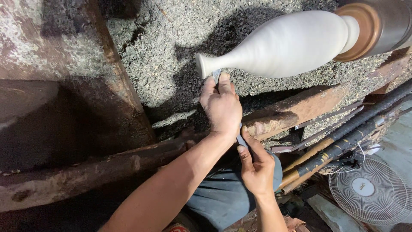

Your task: The person shapes a spinning clay vase mounted on a lathe, holding a file against the neck and rim, then sands the body with a sanding block and wipes the vase with a cloth while it turns.

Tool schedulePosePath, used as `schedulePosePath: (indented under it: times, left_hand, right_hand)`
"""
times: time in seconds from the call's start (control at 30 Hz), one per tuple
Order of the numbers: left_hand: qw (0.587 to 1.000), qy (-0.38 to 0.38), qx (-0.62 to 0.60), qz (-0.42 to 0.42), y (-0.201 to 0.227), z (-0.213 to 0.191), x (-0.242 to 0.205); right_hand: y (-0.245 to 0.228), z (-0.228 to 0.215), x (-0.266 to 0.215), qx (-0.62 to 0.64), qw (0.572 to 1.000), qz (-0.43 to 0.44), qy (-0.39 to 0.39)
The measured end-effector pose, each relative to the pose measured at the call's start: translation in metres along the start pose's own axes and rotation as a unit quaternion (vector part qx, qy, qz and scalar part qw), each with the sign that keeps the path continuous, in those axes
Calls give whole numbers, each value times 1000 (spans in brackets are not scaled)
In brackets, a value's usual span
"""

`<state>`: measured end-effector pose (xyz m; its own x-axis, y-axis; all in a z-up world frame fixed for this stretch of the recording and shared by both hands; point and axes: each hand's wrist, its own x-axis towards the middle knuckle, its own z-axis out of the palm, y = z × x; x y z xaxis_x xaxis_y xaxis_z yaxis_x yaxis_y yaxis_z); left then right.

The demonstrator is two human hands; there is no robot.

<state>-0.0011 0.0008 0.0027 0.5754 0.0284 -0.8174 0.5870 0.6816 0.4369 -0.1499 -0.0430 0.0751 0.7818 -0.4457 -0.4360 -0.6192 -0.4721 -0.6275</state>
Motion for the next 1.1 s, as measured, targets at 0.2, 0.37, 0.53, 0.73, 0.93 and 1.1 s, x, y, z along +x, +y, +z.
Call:
schedulePosePath:
  times: [0.2, 0.37, 0.53, 0.73, 0.93, 1.1]
  left_hand:
    - [996, 9, 89, 20, 1, 1, 0]
    - [996, 2, 82, 32, -5, 1, 1]
    - [991, -2, 123, 49, -4, 2, 2]
    - [982, -3, 180, 58, 2, 6, 0]
    - [974, -11, 216, 65, 7, 8, -2]
    - [968, -11, 246, 50, 15, 11, -5]
  right_hand:
    - [8, 3, -3, 41, 999, 19, 0]
    - [9, 5, -6, 83, 996, 37, 0]
    - [14, 10, -9, 134, 988, 78, 9]
    - [10, 13, -11, 132, 988, 75, 17]
    - [7, 15, -14, 187, 975, 116, 27]
    - [8, 16, -16, 217, 967, 130, 22]
